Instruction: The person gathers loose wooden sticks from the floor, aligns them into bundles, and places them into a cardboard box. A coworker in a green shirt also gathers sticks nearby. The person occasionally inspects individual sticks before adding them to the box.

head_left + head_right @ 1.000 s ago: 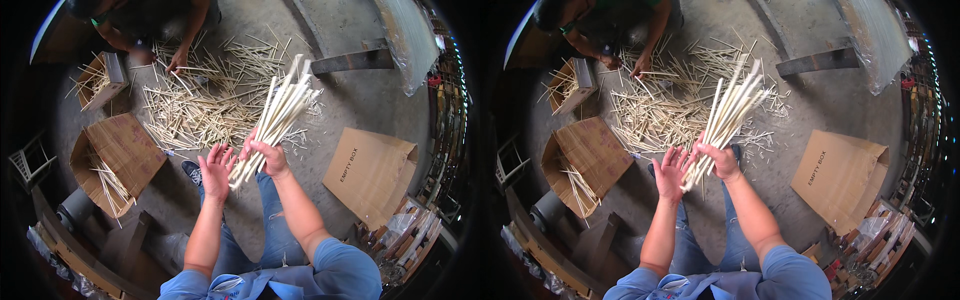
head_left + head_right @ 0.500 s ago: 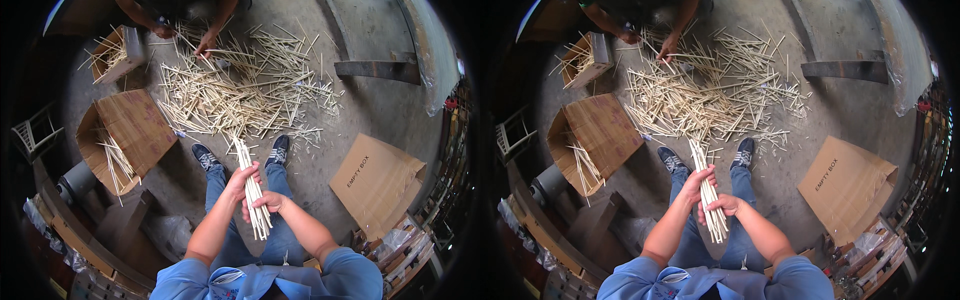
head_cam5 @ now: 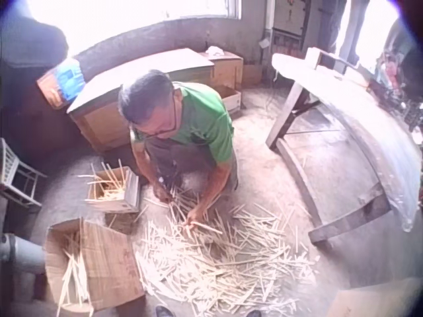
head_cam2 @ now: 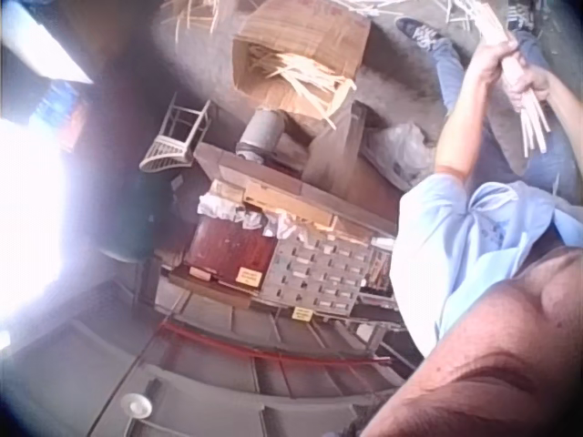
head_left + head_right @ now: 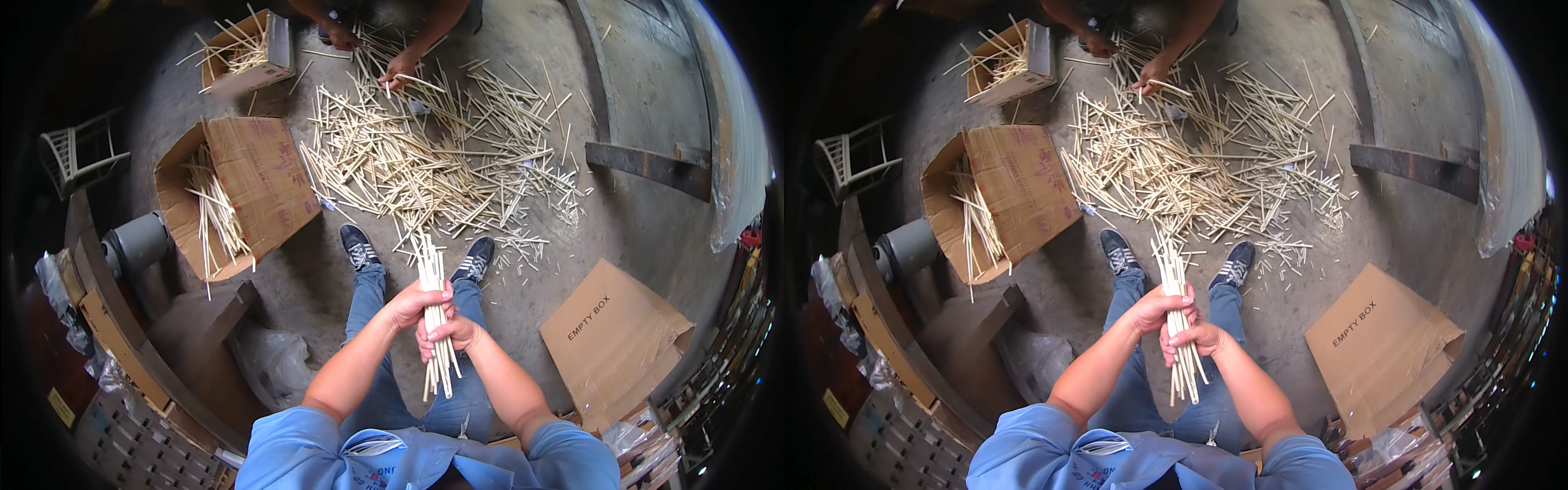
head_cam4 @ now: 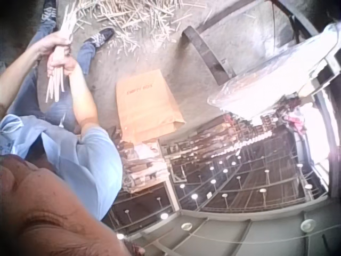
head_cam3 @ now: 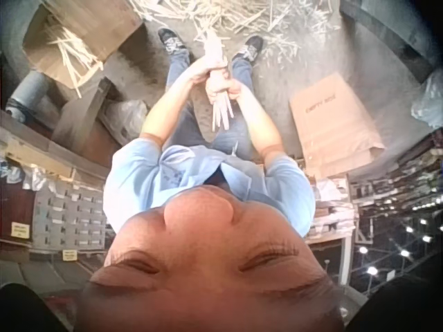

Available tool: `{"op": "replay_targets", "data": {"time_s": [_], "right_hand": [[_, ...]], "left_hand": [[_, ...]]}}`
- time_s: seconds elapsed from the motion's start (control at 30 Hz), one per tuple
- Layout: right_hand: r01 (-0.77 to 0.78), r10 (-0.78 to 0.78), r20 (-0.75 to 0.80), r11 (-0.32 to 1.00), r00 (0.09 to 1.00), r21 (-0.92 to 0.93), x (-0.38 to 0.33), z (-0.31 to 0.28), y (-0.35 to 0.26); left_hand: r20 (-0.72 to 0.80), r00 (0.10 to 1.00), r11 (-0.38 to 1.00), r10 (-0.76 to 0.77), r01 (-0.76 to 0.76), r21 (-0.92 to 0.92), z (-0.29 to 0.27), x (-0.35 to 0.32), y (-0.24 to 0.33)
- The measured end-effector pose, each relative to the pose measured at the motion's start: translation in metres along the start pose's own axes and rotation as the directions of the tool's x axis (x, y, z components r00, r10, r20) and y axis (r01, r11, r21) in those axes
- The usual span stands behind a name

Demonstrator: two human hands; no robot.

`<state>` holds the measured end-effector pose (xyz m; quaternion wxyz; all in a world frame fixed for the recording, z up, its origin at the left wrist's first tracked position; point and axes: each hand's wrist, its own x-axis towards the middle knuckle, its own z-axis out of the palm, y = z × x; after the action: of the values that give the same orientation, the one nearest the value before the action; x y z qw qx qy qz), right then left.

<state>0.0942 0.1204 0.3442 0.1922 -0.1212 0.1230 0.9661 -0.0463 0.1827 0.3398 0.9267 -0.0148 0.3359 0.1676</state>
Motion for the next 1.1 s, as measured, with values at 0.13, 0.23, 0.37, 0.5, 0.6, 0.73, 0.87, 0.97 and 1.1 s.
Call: {"op": "replay_targets", "data": {"time_s": [0.13,0.23,0.37,0.5,0.6,0.73,0.87,0.97,1.1], "right_hand": [[0.071,-0.086,-0.169,0.993,0.982,-0.093,0.011,0.024,-0.013],[-0.123,0.052,-0.257,0.955,0.965,-0.268,0.031,0.059,-0.016],[-0.371,0.176,-0.423,0.818,0.889,-0.439,0.041,0.084,-0.003],[-0.511,0.262,-0.500,0.723,0.826,-0.465,0.076,0.101,0.005],[-0.641,0.385,-0.549,0.647,0.742,-0.413,0.112,0.122,0.020],[-0.647,0.300,-0.619,0.602,0.726,-0.467,0.199,0.174,0.019],[-0.514,0.034,-0.598,0.551,0.801,-0.657,0.369,0.216,-0.002],[-0.427,-0.232,-0.652,0.591,0.722,-0.684,0.477,0.220,-0.037],[-0.419,-0.456,-0.625,0.478,0.633,-0.772,0.577,0.201,-0.063]], "left_hand": [[-0.006,0.998,0.979,0.063,-0.061,0.195,0.021,-0.014,0.042],[-0.116,0.893,0.888,0.435,-0.404,0.221,-0.007,-0.050,0.085],[-0.016,0.746,0.723,0.665,-0.639,0.265,-0.039,-0.105,0.140],[0.047,0.831,0.712,0.554,-0.502,0.491,-0.063,-0.147,0.104],[0.098,0.786,0.669,0.611,-0.578,0.468,-0.087,-0.197,0.083],[-0.450,0.344,0.496,0.824,-0.823,0.278,-0.142,-0.306,0.078],[-0.812,0.045,0.587,0.583,-0.714,0.382,-0.220,-0.385,0.023],[-0.891,0.114,0.674,0.440,-0.698,0.243,-0.244,-0.380,-0.016],[-0.921,0.243,0.737,0.306,-0.673,0.068,-0.248,-0.381,-0.062]]}}
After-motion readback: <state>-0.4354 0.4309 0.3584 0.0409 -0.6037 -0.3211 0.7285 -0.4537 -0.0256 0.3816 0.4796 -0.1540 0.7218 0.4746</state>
